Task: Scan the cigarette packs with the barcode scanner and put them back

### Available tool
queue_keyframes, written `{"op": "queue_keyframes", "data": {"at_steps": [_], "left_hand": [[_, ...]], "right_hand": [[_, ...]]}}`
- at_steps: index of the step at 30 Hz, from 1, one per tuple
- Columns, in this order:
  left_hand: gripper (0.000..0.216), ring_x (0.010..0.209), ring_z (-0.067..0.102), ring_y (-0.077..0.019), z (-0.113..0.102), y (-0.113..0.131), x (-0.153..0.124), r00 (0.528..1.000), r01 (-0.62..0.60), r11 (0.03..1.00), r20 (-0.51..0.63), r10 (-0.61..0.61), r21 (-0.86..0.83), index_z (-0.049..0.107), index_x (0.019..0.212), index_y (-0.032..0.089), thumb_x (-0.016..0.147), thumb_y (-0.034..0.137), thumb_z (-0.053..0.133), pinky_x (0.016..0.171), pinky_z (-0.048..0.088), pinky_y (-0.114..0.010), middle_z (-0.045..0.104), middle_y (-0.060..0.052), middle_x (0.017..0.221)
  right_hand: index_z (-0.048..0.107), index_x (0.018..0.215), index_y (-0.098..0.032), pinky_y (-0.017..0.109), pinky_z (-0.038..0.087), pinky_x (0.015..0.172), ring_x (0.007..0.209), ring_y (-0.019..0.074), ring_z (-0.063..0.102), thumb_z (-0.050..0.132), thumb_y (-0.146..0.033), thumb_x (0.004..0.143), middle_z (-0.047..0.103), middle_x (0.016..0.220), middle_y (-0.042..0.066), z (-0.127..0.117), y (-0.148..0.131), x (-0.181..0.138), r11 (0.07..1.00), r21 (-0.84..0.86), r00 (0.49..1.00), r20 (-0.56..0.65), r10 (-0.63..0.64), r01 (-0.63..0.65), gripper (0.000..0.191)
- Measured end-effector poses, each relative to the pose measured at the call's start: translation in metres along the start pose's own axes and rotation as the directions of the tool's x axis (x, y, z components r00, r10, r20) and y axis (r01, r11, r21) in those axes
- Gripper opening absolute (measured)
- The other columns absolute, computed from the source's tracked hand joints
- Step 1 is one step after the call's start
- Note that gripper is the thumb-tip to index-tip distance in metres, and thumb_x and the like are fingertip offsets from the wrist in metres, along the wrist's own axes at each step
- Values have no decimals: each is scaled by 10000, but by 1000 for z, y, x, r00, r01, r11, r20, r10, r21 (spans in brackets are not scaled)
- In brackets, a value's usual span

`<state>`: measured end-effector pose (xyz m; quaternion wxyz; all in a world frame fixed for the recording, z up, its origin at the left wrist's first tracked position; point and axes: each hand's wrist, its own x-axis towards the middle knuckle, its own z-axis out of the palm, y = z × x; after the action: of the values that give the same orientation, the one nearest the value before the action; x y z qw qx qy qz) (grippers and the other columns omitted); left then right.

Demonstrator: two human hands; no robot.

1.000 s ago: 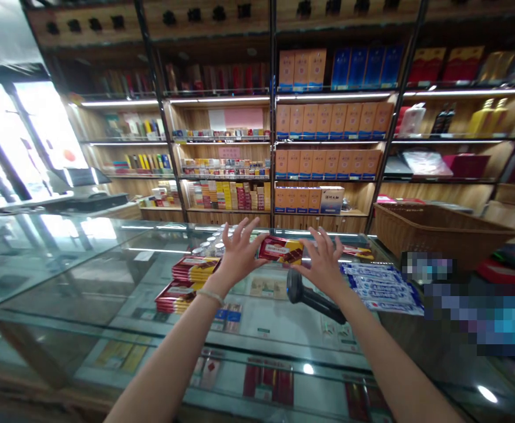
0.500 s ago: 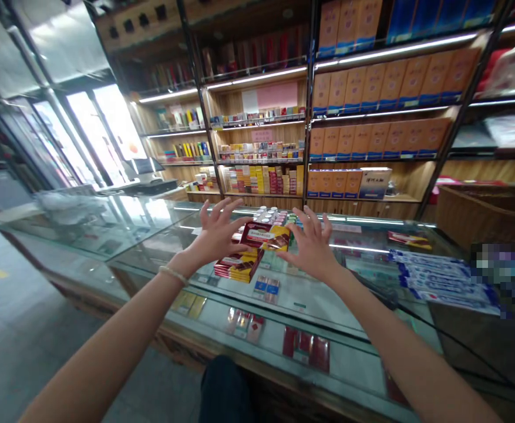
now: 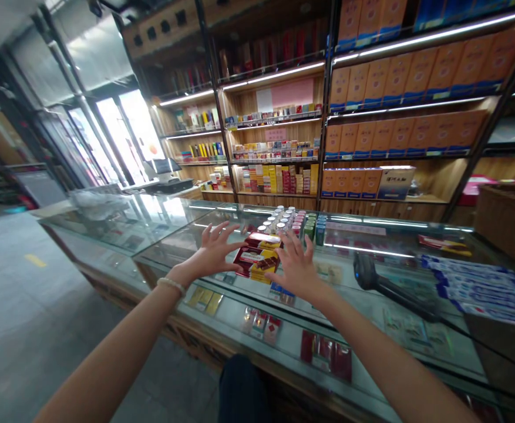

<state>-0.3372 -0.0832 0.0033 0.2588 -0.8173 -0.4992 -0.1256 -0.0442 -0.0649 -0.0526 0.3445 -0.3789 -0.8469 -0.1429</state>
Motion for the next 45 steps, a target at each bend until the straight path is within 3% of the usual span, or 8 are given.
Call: {"op": "queue_keyframes", "data": {"at_steps": [13, 21, 45], "left_hand": [[681, 1499, 301, -371, 32, -1, -19, 997, -51, 999, -65, 50, -14, 652, 1346, 451, 718, 683, 781, 1250, -6, -571, 449, -66, 1602], [472, 1507, 290, -355, 26, 3, -20, 997, -46, 999, -68, 44, -17, 692, 1257, 515, 801, 628, 738, 1248, -20, -578, 442, -10, 1612], [374, 1480, 350, -324, 31, 5, -17, 997, 23, 999, -78, -25, -30, 738, 1190, 469, 821, 528, 736, 1260, 14, -538, 510, -4, 1560]], "right_hand": [[684, 1271, -154, 554, -80, 1273, 1502, 318, 318, 589, -652, 917, 452, 1599, 151, 27, -2, -11, 995, -45, 995, -29, -96, 95, 618], [725, 1198, -210, 546, -48, 1272, 1477, 310, 370, 607, -589, 932, 484, 1586, 112, 28, -6, -11, 995, -41, 995, -50, -88, 86, 478], [709, 1169, -236, 596, 35, 1255, 1496, 312, 346, 586, -542, 954, 450, 1603, 140, 29, -10, -8, 999, 2, 999, -18, -36, 37, 394]]}}
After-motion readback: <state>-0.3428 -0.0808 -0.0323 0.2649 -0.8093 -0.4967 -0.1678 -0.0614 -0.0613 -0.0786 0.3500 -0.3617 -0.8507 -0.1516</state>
